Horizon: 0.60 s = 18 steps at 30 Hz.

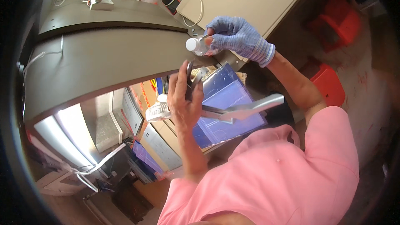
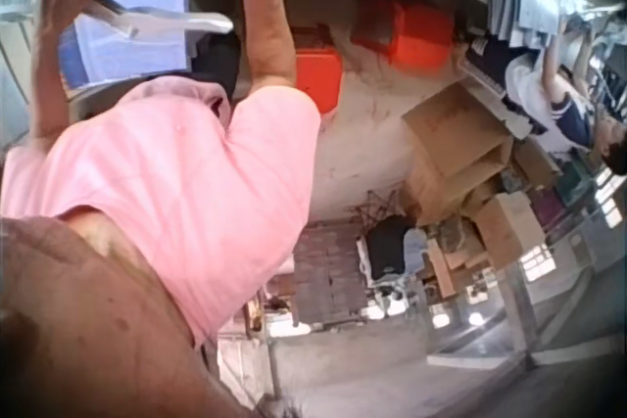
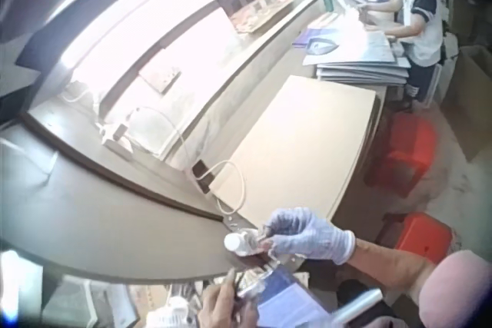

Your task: The person assembles a grey binder by placing it on a workbench, inserting a cardboard sheet, and smoothing the surface. They use a stapler to secure the binder components and then place the finished item into a cardboard box. The process is repeated for multiple binders.

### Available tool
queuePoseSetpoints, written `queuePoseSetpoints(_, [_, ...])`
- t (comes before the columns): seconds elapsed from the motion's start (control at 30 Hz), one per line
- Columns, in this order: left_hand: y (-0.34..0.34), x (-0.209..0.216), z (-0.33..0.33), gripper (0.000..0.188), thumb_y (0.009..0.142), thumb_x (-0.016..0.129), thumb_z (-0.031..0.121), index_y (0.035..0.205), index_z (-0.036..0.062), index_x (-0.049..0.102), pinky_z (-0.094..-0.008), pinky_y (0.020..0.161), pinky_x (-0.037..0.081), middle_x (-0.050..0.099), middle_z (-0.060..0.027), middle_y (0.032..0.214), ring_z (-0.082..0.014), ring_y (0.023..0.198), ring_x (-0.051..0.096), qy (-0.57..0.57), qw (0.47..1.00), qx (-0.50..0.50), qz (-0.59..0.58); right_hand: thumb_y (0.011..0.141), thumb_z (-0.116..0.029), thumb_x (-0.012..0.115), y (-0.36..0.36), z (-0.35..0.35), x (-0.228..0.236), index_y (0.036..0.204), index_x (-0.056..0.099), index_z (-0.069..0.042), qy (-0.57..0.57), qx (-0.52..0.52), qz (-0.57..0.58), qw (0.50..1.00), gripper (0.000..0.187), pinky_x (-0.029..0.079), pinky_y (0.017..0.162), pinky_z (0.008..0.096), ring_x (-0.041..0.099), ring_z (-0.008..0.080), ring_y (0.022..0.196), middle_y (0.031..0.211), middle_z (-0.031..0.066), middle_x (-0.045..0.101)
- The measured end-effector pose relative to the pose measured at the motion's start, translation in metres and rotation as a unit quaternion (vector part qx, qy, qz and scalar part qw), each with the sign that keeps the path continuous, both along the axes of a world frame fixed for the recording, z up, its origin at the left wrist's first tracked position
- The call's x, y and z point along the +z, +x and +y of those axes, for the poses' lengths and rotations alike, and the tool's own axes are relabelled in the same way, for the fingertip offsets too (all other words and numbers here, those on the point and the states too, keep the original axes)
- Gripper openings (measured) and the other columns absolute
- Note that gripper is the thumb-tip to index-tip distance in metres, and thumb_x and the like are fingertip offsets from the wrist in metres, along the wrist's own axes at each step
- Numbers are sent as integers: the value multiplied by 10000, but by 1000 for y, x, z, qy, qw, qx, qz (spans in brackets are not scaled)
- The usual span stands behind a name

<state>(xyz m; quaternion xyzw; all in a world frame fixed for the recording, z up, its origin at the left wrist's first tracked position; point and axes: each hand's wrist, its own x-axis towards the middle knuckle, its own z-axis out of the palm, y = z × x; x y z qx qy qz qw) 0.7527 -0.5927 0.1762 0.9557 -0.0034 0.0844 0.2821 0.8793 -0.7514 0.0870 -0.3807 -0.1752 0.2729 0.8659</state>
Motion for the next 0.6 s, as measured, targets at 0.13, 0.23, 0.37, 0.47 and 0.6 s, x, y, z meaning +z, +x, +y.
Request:
queuePoseSetpoints(0.13, [2,18,-12,458,794,594,60,1242,4,520,-296,731,454,577,-119,967,-197,801,562,-44,998,-31,-35,831,-80,667,-27,-13,34,973,589,-4,46,-39,-44,997,179,522,702,239,618,105,806,894,27,613])
queuePoseSetpoints(0.23, [-3,33,-17,495,800,609,56,1279,21,489,-280,676,463,554,-107,936,-186,761,554,-87,994,-56,-38,837,-72,653,-44,-20,54,957,591,-5,9,-135,-185,973,151,516,656,237,624,109,747,875,35,617])
queuePoseSetpoints(0.37, [-7,49,-18,469,819,606,70,1265,-14,489,-266,674,448,549,-103,916,-170,764,543,-118,990,-56,-54,789,-18,674,-63,-31,86,926,576,-17,-94,-212,-312,921,168,482,666,271,569,137,786,891,74,593])
queuePoseSetpoints(0.47, [-16,60,-16,449,841,598,89,1263,-18,491,-270,695,448,553,-93,918,-162,783,542,-171,984,-36,-40,763,-11,692,-74,-31,104,883,598,-15,-133,-306,-409,849,153,488,687,283,597,164,777,864,82,610])
queuePoseSetpoints(0.6, [-21,70,-15,457,860,596,132,1279,-9,484,-275,736,448,561,-81,942,-152,824,546,-233,972,-20,-8,749,-6,698,-85,-27,118,873,614,-14,-146,-352,-406,830,150,487,707,280,614,176,769,842,84,622])
